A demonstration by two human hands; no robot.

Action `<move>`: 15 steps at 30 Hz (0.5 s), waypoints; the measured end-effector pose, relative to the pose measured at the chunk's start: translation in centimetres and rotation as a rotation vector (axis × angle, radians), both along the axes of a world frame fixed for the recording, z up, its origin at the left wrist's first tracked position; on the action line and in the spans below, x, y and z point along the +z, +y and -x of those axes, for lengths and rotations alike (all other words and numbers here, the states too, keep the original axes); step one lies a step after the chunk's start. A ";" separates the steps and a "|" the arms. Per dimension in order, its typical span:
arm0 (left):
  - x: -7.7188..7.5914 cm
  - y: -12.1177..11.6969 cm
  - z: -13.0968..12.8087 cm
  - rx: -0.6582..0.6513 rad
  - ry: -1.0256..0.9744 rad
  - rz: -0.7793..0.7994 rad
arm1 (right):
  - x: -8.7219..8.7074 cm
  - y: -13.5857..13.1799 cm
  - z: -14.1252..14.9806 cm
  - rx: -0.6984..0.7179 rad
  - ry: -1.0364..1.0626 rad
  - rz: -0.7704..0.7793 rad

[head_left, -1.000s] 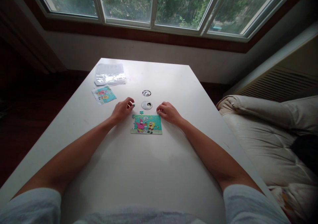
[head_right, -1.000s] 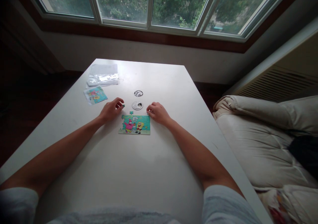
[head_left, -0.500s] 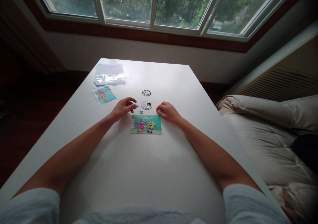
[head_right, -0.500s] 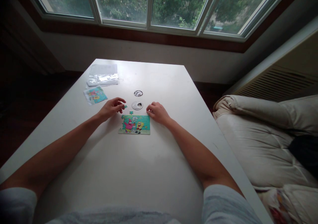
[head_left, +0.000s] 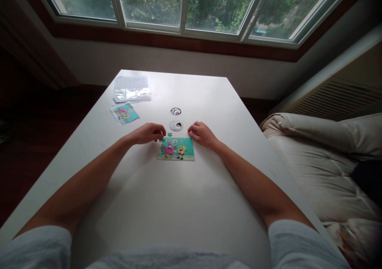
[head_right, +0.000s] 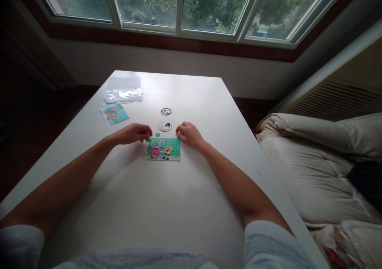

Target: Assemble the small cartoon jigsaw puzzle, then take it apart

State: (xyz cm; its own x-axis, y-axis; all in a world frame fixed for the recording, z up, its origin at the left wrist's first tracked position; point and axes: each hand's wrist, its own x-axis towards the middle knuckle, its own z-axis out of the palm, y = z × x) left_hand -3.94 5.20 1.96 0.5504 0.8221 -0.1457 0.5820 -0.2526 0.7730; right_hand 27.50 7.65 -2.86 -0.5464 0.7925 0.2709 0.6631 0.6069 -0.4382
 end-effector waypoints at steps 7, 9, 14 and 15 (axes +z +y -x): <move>1.7 -0.7 1.1 -0.179 0.354 -0.206 | -0.1 0.0 0.0 -0.007 -0.008 -0.001; 1.6 -0.5 1.5 -0.176 0.440 -0.261 | -0.1 0.0 0.1 -0.007 -0.012 -0.001; 1.2 -0.1 1.5 -0.196 0.492 -0.363 | 0.0 0.0 0.2 -0.005 -0.012 0.000; 1.1 -0.1 1.5 -0.198 0.487 -0.381 | 0.0 0.0 0.2 -0.004 -0.011 -0.001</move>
